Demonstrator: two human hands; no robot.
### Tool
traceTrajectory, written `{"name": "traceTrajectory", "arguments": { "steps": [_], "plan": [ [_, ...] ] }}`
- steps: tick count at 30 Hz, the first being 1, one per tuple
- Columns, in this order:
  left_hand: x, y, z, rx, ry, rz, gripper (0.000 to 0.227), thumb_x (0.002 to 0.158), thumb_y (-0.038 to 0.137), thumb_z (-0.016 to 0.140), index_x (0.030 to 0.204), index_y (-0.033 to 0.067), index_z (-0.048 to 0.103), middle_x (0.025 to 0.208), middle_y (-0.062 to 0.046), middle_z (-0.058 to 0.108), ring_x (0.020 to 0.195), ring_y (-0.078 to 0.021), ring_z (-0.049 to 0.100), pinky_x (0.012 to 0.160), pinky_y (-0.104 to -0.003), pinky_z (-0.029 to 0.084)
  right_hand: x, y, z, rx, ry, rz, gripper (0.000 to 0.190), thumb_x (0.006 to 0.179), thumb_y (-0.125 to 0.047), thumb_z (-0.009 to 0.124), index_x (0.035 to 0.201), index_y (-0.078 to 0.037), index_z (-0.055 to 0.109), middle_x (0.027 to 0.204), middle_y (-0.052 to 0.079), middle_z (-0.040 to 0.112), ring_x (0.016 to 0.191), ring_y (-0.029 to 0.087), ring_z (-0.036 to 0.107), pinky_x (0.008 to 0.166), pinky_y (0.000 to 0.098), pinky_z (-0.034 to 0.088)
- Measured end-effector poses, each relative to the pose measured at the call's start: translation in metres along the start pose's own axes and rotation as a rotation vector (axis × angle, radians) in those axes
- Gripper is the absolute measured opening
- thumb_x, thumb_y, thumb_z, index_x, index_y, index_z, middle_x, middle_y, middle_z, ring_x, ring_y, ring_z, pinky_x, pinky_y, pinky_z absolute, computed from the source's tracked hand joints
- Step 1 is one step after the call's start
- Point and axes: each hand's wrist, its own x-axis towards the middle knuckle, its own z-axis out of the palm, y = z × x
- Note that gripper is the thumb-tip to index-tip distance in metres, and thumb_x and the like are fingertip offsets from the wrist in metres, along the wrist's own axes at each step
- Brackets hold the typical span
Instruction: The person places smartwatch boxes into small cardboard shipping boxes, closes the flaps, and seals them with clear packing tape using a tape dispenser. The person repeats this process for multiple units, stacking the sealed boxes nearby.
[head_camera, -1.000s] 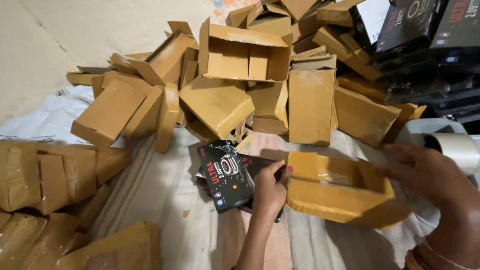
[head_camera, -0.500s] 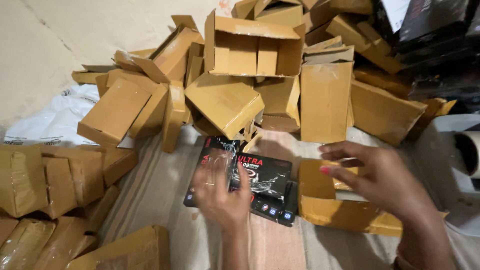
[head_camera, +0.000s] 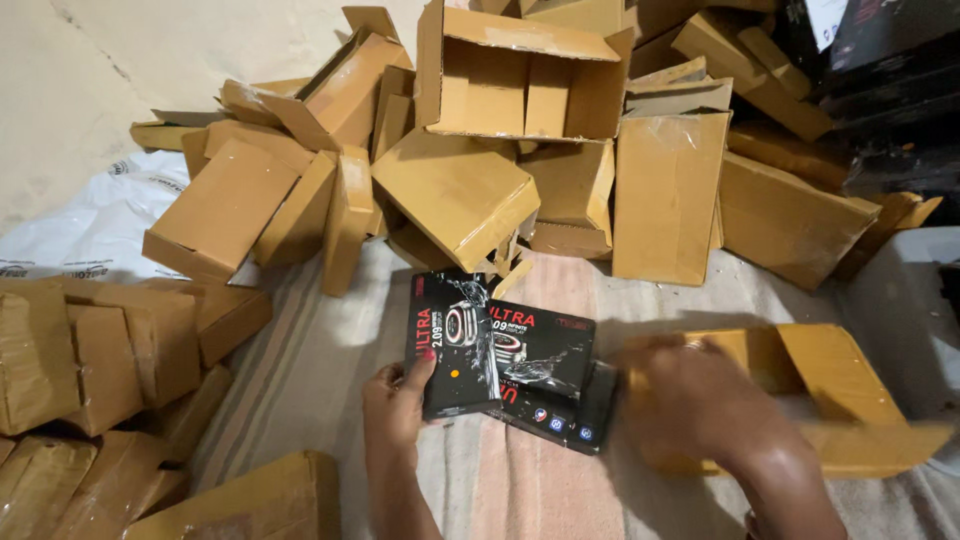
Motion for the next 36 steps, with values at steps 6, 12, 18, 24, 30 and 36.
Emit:
{"name": "traceTrajectory", "arguments": {
  "steps": [6,12,18,24,30,36],
  "plan": [
    [-0.029,0.002,-0.011,-0.153,-0.219,-0.189,0.044,0.074,0.025,0.073,0.112,0.0032,0.066,0.097,-0.012,0.068,0.075,-0.0194,0.071,0.047,-0.041,0.058,0.006,-0.005,-0.023,0.120,0.462,0.242,0.048,0.087,-0.047,0.062,0.129,-0.023,0.066,0.133,0.016,0.068,0.108,0.036,0.070,0.096,0.0562,0.052],
    [-0.047,-0.002,0.031,-0.024,-0.422,-0.369,0.062,0.076,0.021,0.076,0.131,0.0186,0.047,0.116,-0.006,0.073,0.097,-0.0109,0.072,0.080,-0.028,0.056,-0.007,-0.069,-0.005,0.414,0.065,0.180,0.077,0.092,-0.066,0.053,0.151,-0.017,0.042,0.139,0.029,0.056,0.120,0.039,0.066,0.105,0.0509,0.048],
    [-0.054,0.000,0.079,-0.485,-0.737,-0.127,0.045,0.095,0.036,0.065,0.122,-0.0012,0.064,0.098,-0.007,0.075,0.081,-0.0181,0.073,0.071,-0.035,0.061,0.014,-0.052,-0.002,0.483,0.045,0.086,0.107,0.073,-0.053,0.075,0.161,-0.010,0.034,0.122,0.031,0.062,0.108,0.038,0.068,0.095,0.0422,0.056],
    [-0.077,0.010,0.124,-0.814,-0.550,-0.067,0.047,0.090,0.025,0.066,0.132,0.0078,0.056,0.113,-0.004,0.072,0.098,-0.0121,0.072,0.083,-0.029,0.059,0.003,-0.034,-0.023,0.815,0.083,0.006,0.100,0.059,-0.034,0.080,0.150,-0.011,0.045,0.105,0.015,0.075,0.098,0.023,0.071,0.091,0.0346,0.053],
    [-0.078,0.008,0.129,-0.919,-0.624,-0.013,0.050,0.092,0.025,0.068,0.136,0.0065,0.053,0.110,-0.008,0.070,0.094,-0.0159,0.071,0.077,-0.030,0.059,-0.001,-0.027,-0.029,0.960,0.011,-0.122,0.089,0.062,-0.030,0.080,0.144,-0.007,0.055,0.110,0.011,0.075,0.100,0.021,0.067,0.093,0.0309,0.051],
    [-0.072,-0.001,0.128,-0.887,-0.565,0.107,0.060,0.087,0.015,0.066,0.143,-0.0013,0.052,0.113,-0.011,0.069,0.096,-0.0163,0.069,0.076,-0.028,0.057,0.002,-0.026,-0.025,0.875,-0.036,-0.152,0.092,0.062,-0.030,0.080,0.147,-0.006,0.054,0.108,0.015,0.075,0.099,0.021,0.067,0.094,0.0307,0.049]
  ]
}}
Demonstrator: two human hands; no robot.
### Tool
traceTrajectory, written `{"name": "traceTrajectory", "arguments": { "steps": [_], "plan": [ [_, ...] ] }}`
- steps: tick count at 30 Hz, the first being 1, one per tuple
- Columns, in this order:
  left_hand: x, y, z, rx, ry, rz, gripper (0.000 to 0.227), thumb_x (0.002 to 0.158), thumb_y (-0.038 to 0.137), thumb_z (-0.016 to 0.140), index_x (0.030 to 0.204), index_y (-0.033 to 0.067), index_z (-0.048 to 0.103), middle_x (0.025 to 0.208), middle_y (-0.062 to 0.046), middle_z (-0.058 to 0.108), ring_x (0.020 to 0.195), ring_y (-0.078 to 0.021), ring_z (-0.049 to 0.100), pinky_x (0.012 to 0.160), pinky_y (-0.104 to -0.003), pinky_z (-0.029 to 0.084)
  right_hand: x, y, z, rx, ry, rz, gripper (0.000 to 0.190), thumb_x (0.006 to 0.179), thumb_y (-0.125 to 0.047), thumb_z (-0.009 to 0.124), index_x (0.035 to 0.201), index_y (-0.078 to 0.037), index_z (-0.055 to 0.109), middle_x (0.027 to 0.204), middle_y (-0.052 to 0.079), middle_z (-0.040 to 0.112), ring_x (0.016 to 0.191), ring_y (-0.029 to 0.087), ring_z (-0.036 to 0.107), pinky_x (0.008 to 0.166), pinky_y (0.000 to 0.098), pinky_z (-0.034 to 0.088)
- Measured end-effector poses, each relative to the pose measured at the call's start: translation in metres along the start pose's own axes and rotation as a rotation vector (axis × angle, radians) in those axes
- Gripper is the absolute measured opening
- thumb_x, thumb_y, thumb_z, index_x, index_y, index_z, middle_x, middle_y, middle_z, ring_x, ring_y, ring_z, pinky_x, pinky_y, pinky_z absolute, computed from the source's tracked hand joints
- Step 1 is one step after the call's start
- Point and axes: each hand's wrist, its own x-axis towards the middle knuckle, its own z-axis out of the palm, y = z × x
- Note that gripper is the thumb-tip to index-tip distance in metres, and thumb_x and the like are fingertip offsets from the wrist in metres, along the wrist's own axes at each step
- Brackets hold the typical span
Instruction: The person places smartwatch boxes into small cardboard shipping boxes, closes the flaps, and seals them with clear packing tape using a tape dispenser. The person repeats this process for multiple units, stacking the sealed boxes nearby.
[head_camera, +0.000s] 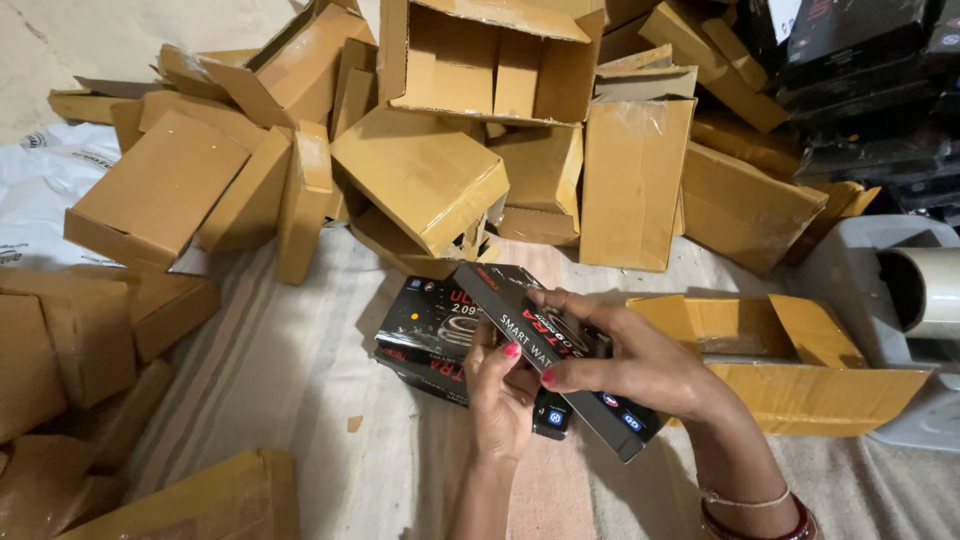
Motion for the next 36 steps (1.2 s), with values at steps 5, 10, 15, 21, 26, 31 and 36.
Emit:
{"name": "traceTrajectory", "arguments": {
  "steps": [5,10,15,21,26,31,36],
  "plan": [
    [0.001,0.000,0.000,-0.018,0.009,0.008,0.063,0.084,0.014,0.064,0.143,-0.0010,0.046,0.113,-0.012,0.066,0.097,-0.0197,0.070,0.083,-0.035,0.062,0.005,0.003,0.001,0.004,-0.039,0.059,0.093,0.063,-0.029,0.077,0.149,-0.007,0.051,0.110,0.016,0.076,0.100,0.024,0.068,0.093,0.0321,0.051],
    [0.003,0.001,0.004,-0.014,0.016,0.001,0.064,0.086,0.016,0.068,0.142,0.0011,0.042,0.118,-0.015,0.064,0.103,-0.0215,0.070,0.086,-0.041,0.063,0.003,0.008,-0.005,0.179,-0.081,-0.012,0.089,0.069,-0.025,0.074,0.152,-0.006,0.049,0.124,0.015,0.070,0.113,0.023,0.065,0.102,0.0330,0.048],
    [0.004,0.003,0.004,0.017,0.024,-0.017,0.061,0.089,0.017,0.072,0.140,0.0029,0.043,0.123,-0.015,0.062,0.104,-0.0237,0.070,0.087,-0.045,0.063,0.002,0.007,-0.010,0.224,-0.123,-0.063,0.088,0.069,-0.021,0.075,0.151,-0.004,0.049,0.129,0.014,0.071,0.118,0.023,0.064,0.105,0.0344,0.047],
    [0.007,0.005,-0.001,0.004,0.022,-0.032,0.059,0.091,0.018,0.071,0.140,0.0025,0.043,0.121,-0.019,0.063,0.106,-0.0260,0.070,0.088,-0.047,0.065,0.003,0.005,-0.009,0.179,-0.095,0.019,0.091,0.063,-0.021,0.078,0.150,-0.010,0.052,0.120,0.013,0.075,0.109,0.021,0.068,0.100,0.0335,0.050],
    [0.007,0.008,0.000,0.008,0.046,-0.054,0.062,0.089,0.021,0.073,0.140,0.0043,0.042,0.121,-0.019,0.063,0.104,-0.0266,0.071,0.086,-0.046,0.064,0.002,0.004,-0.010,0.206,-0.101,-0.007,0.092,0.062,-0.020,0.079,0.150,-0.012,0.053,0.119,0.010,0.075,0.105,0.020,0.068,0.098,0.0343,0.052],
    [0.005,0.015,0.004,0.128,0.002,-0.012,0.071,0.084,0.021,0.075,0.143,0.0032,0.040,0.121,-0.017,0.063,0.103,-0.0286,0.071,0.086,-0.047,0.065,0.002,0.005,-0.010,0.185,-0.101,-0.033,0.092,0.061,-0.019,0.080,0.149,-0.012,0.055,0.112,0.010,0.078,0.101,0.020,0.070,0.098,0.0321,0.051],
    [0.005,0.019,0.002,0.135,-0.029,0.016,0.077,0.081,0.015,0.070,0.149,0.0054,0.035,0.125,-0.015,0.060,0.112,-0.0274,0.068,0.092,-0.047,0.064,0.004,0.007,-0.009,0.135,-0.102,0.028,0.095,0.058,-0.018,0.080,0.150,-0.014,0.056,0.099,0.012,0.080,0.089,0.021,0.070,0.092,0.0326,0.052]
  ]
}}
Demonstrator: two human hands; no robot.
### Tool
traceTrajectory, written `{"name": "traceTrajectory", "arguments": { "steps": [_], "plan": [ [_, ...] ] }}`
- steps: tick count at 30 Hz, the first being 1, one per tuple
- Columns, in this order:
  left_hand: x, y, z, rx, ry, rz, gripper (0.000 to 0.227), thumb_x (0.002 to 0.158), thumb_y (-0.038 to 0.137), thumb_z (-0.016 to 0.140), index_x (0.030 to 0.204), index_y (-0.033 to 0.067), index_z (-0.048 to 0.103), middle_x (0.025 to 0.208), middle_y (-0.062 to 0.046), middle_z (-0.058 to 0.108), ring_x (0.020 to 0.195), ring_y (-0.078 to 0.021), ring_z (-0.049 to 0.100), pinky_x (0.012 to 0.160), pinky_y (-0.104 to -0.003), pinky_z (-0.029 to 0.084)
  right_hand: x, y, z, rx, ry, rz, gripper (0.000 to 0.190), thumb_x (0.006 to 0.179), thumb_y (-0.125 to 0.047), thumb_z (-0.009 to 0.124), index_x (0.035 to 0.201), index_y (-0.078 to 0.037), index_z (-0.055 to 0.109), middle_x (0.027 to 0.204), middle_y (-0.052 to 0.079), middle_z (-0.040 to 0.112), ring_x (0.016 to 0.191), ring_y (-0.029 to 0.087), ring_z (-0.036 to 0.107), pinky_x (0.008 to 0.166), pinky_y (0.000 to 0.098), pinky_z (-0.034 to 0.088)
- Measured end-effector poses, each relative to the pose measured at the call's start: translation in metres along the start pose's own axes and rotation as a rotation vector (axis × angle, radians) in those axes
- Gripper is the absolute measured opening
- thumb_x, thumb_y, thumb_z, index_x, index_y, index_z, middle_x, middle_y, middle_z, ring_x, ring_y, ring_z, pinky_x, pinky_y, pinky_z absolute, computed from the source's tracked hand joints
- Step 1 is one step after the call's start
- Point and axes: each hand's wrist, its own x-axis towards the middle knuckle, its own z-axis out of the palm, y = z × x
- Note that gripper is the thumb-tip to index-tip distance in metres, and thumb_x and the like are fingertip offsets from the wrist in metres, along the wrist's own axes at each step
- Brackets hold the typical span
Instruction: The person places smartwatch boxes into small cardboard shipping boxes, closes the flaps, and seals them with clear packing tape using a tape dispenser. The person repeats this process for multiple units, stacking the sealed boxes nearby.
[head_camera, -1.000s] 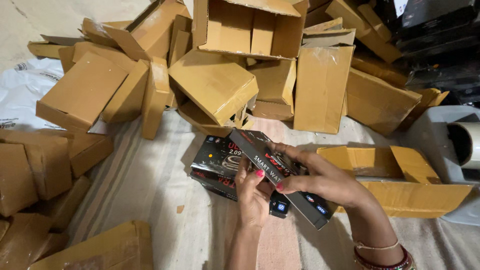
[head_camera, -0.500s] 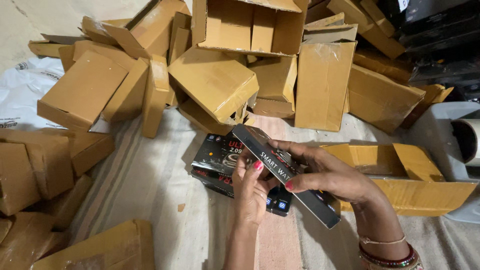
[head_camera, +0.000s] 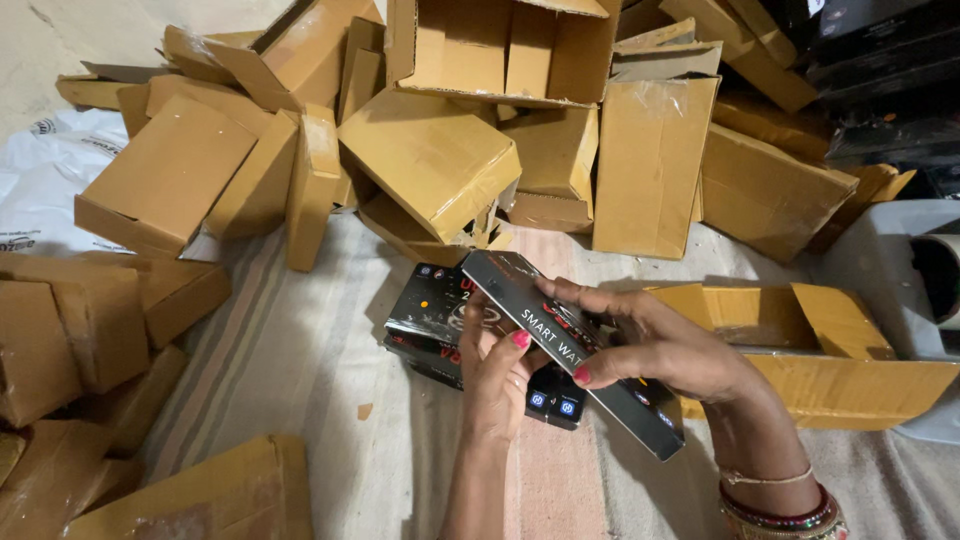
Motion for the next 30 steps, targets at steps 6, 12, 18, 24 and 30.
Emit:
{"name": "traceTrajectory", "arguments": {
  "steps": [6,12,18,24,30],
  "plan": [
    [0.002,-0.006,-0.006,-0.051,-0.009,0.017,0.074,0.083,0.012,0.068,0.150,0.0039,0.037,0.128,-0.018,0.059,0.113,-0.0280,0.066,0.096,-0.045,0.060,0.005,0.006,0.001,0.066,-0.006,0.000,0.095,0.057,-0.015,0.079,0.149,-0.012,0.055,0.107,0.012,0.080,0.097,0.019,0.071,0.096,0.0293,0.050],
    [0.003,-0.009,-0.013,-0.033,-0.032,0.039,0.075,0.084,0.012,0.066,0.153,0.0067,0.036,0.129,-0.017,0.060,0.118,-0.0276,0.065,0.101,-0.048,0.058,0.007,0.006,0.002,0.136,-0.074,-0.077,0.101,0.059,-0.010,0.079,0.156,-0.015,0.049,0.138,0.020,0.067,0.113,0.031,0.069,0.104,0.0441,0.053],
    [-0.005,-0.018,-0.026,-0.481,0.144,-0.166,0.083,0.088,0.065,0.055,0.148,0.0094,0.045,0.139,-0.011,0.062,0.124,-0.0274,0.064,0.103,-0.050,0.056,-0.009,-0.011,0.019,-0.294,0.048,-0.556,0.117,0.052,-0.005,0.085,0.158,-0.020,0.039,0.172,0.019,0.024,0.158,0.035,0.021,0.119,0.0562,0.020],
    [-0.014,-0.018,-0.032,-0.504,-0.045,-0.569,0.077,0.089,0.068,0.048,0.148,0.0198,0.047,0.146,-0.010,0.060,0.132,-0.0331,0.057,0.103,-0.060,0.049,-0.006,-0.002,0.031,-0.778,0.092,-0.724,0.096,0.060,-0.006,0.087,0.147,-0.030,0.055,0.166,0.008,0.042,0.156,0.032,0.024,0.120,0.0619,0.013],
    [-0.001,-0.015,-0.010,-0.462,0.019,-0.191,0.072,0.094,0.047,0.055,0.153,0.0134,0.033,0.157,-0.011,0.043,0.139,-0.0315,0.052,0.115,-0.057,0.048,0.014,0.043,0.025,-0.461,0.284,-0.254,0.048,0.084,-0.031,0.066,0.130,-0.019,0.071,0.153,0.023,0.049,0.146,0.037,0.038,0.114,0.0514,0.038]
  ]
}}
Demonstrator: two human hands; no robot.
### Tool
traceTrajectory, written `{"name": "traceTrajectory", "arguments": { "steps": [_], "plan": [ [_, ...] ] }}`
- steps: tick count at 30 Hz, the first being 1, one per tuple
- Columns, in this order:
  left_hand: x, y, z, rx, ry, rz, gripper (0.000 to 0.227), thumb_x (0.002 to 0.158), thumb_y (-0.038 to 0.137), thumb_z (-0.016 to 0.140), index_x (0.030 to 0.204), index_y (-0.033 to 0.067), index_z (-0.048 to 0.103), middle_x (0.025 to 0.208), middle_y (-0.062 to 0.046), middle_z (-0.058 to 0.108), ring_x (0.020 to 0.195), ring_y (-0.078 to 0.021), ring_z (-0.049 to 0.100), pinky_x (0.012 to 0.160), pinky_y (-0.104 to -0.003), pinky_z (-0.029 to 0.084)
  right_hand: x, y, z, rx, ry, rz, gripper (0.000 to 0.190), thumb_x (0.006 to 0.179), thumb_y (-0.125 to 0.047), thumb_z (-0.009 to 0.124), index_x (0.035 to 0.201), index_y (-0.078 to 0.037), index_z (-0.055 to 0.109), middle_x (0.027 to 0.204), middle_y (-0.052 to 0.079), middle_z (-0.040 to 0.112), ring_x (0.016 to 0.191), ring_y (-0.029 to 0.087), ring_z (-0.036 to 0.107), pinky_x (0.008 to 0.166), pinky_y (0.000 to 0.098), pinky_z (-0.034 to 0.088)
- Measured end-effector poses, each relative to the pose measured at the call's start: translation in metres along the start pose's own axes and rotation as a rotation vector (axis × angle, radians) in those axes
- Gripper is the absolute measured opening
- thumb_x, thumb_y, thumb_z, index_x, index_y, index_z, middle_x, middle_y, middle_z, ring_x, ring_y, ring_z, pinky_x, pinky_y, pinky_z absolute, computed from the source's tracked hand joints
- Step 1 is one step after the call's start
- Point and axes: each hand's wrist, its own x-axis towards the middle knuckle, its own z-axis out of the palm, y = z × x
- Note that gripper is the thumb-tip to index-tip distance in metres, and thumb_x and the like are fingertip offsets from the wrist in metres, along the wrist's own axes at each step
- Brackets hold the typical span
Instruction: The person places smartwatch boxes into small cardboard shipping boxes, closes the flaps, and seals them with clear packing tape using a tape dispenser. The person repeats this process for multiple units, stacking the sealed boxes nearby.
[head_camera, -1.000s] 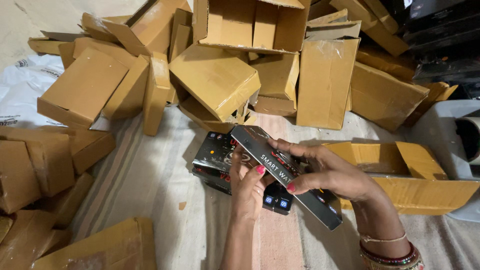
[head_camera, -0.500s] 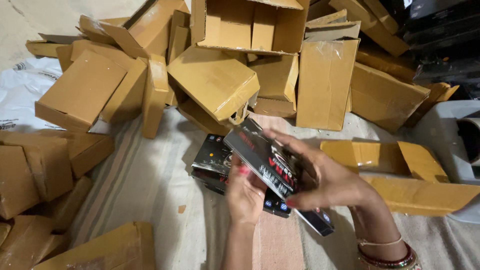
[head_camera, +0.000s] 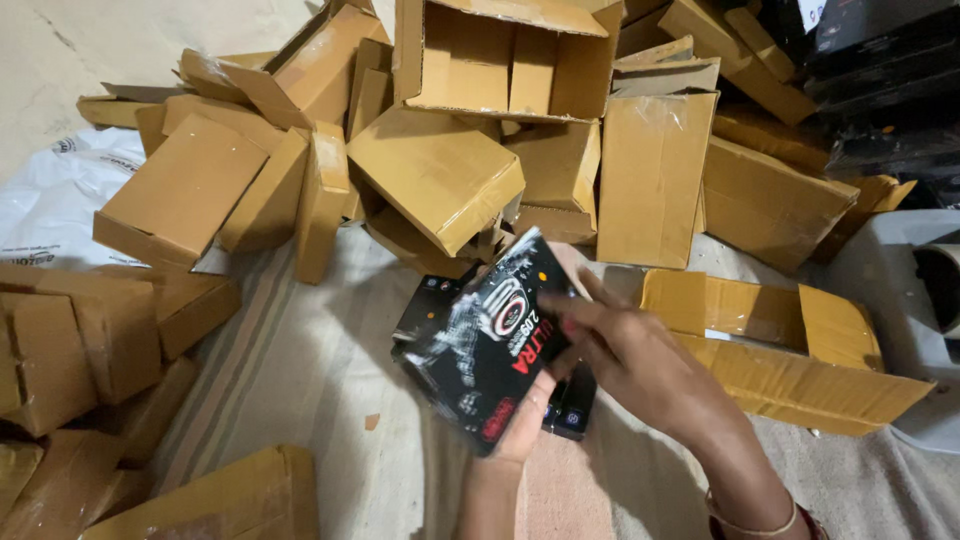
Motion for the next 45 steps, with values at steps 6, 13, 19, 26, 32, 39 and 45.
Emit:
{"name": "traceTrajectory", "arguments": {
  "steps": [6,13,19,26,32,39,45],
  "plan": [
    [-0.008,-0.013,0.025,0.547,-0.280,0.468,0.098,0.093,0.032,0.076,0.168,0.0086,0.017,0.152,-0.012,0.045,0.139,-0.0214,0.050,0.124,-0.038,0.039,0.006,0.009,0.005,0.486,-0.170,0.309,0.077,0.095,-0.052,0.062,0.157,-0.008,0.045,0.144,0.031,0.052,0.134,0.045,0.051,0.104,0.0539,0.050],
    [-0.003,-0.003,0.029,0.259,-0.094,0.385,0.082,0.092,0.014,0.074,0.161,0.0000,0.031,0.146,-0.016,0.052,0.126,-0.0207,0.057,0.110,-0.036,0.047,0.012,-0.020,-0.013,0.816,-0.202,0.181,0.087,0.077,-0.026,0.076,0.154,-0.003,0.041,0.151,0.026,0.053,0.141,0.040,0.048,0.114,0.0504,0.040],
    [-0.001,0.006,0.024,0.355,-0.032,0.336,0.076,0.087,0.003,0.074,0.154,-0.0005,0.039,0.139,-0.014,0.058,0.127,-0.0201,0.059,0.110,-0.035,0.050,0.012,-0.025,-0.024,0.799,-0.233,0.160,0.086,0.072,-0.016,0.076,0.151,-0.001,0.047,0.143,0.026,0.061,0.136,0.038,0.057,0.112,0.0477,0.047],
    [0.002,0.006,0.017,0.380,-0.120,0.293,0.072,0.086,0.000,0.076,0.150,0.0026,0.043,0.130,-0.013,0.063,0.121,-0.0210,0.063,0.109,-0.037,0.052,0.008,-0.022,-0.036,0.813,-0.239,0.201,0.083,0.072,-0.006,0.080,0.150,-0.003,0.050,0.133,0.017,0.068,0.124,0.031,0.063,0.106,0.0426,0.051],
    [0.003,0.009,0.015,0.344,-0.140,0.199,0.070,0.086,0.001,0.076,0.148,0.0053,0.042,0.128,-0.014,0.063,0.120,-0.0227,0.064,0.104,-0.038,0.055,0.008,-0.023,-0.038,0.765,-0.221,0.210,0.084,0.069,-0.004,0.084,0.148,-0.007,0.055,0.129,0.012,0.070,0.117,0.026,0.066,0.102,0.0417,0.053],
    [0.003,0.009,0.012,0.327,-0.108,0.125,0.071,0.087,0.003,0.076,0.148,0.0076,0.041,0.127,-0.013,0.062,0.115,-0.0229,0.066,0.095,-0.041,0.060,0.007,-0.020,-0.040,0.687,-0.201,0.197,0.084,0.067,-0.004,0.085,0.145,-0.009,0.058,0.126,0.013,0.074,0.118,0.025,0.069,0.104,0.0400,0.054],
    [0.012,0.010,0.006,0.554,-0.152,0.244,0.073,0.083,0.007,0.075,0.147,0.0063,0.040,0.119,-0.018,0.066,0.108,-0.0258,0.069,0.093,-0.040,0.062,0.010,-0.012,-0.039,0.678,-0.217,0.171,0.079,0.069,-0.006,0.081,0.145,-0.004,0.057,0.119,0.018,0.077,0.109,0.024,0.073,0.100,0.0399,0.055]
  ]
}}
